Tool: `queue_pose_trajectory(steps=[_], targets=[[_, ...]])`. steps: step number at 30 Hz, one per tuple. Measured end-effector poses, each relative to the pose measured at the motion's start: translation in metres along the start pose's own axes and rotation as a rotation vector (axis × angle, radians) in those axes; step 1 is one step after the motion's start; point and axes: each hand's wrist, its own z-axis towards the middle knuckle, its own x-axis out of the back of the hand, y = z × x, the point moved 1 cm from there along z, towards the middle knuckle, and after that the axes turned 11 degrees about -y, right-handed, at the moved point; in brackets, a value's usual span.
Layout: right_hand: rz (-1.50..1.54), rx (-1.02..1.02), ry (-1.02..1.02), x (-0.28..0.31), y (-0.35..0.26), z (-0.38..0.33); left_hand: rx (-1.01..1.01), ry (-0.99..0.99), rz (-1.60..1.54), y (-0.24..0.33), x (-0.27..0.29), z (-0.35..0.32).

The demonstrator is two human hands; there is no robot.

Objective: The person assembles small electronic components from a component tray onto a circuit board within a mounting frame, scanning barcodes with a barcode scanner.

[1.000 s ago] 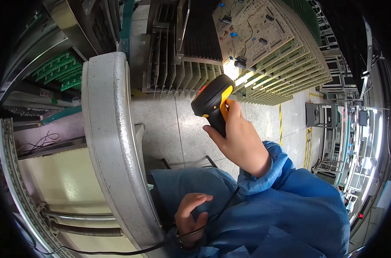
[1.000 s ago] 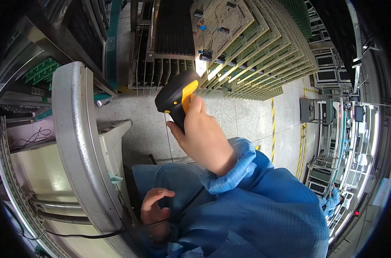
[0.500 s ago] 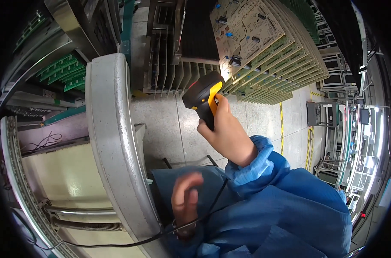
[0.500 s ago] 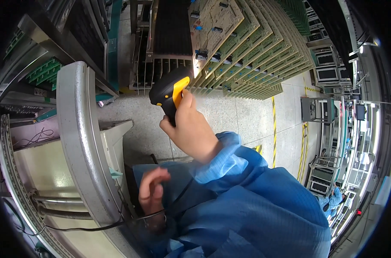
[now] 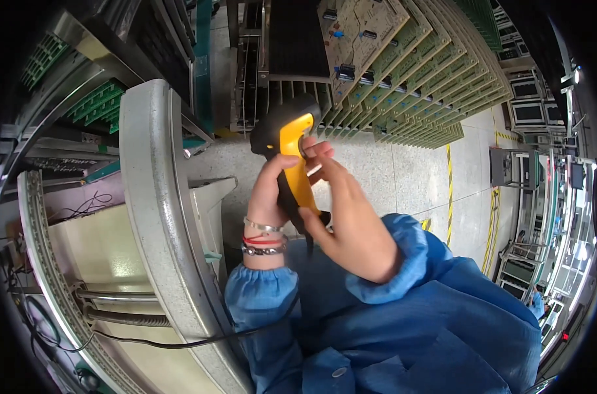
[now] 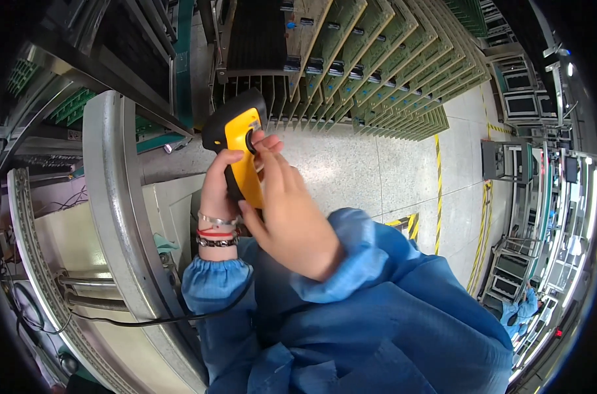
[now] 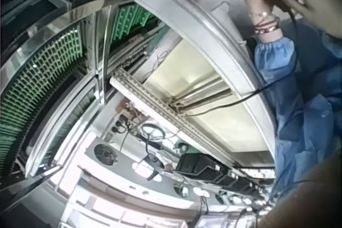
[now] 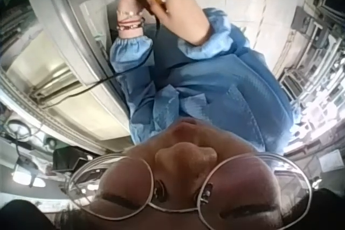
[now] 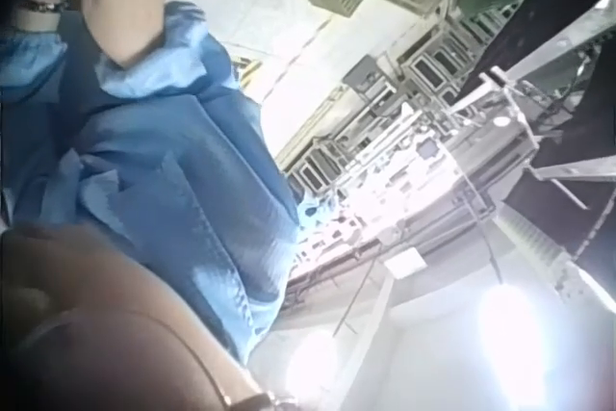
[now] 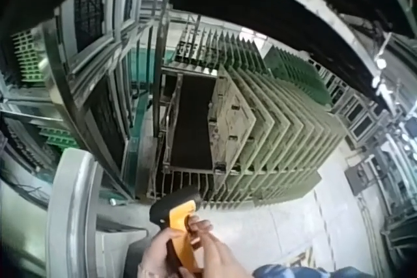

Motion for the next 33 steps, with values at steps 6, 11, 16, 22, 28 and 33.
queue_pose_trajectory(steps=[6, 11, 16, 22, 28, 33], targets=[[0.096, -0.102, -0.037, 0.018, 0.027, -0.035, 0.092, 0.036, 0.039, 0.012, 0.003, 0.019], [0.15, -0.166, -0.098, 0.016, 0.04, -0.046, 0.141, 0.089, 0.032, 0.014, -0.008, 0.025], [0.189, -0.137, -0.101, 0.013, 0.043, -0.047, 0.147, 0.073, 0.035, 0.012, -0.007, 0.025], [0.197, -0.145, -0.081, 0.014, 0.048, -0.044, 0.16, 0.049, 0.015, 0.016, -0.008, 0.023], [0.245, -0.103, 0.216, 0.019, 0.084, -0.016, 0.156, 0.031, 0.005, 0.015, -0.012, 0.025], [0.282, -0.067, 0.415, 0.035, 0.105, 0.024, 0.156, 0.052, 0.014, 0.014, -0.013, 0.026]])
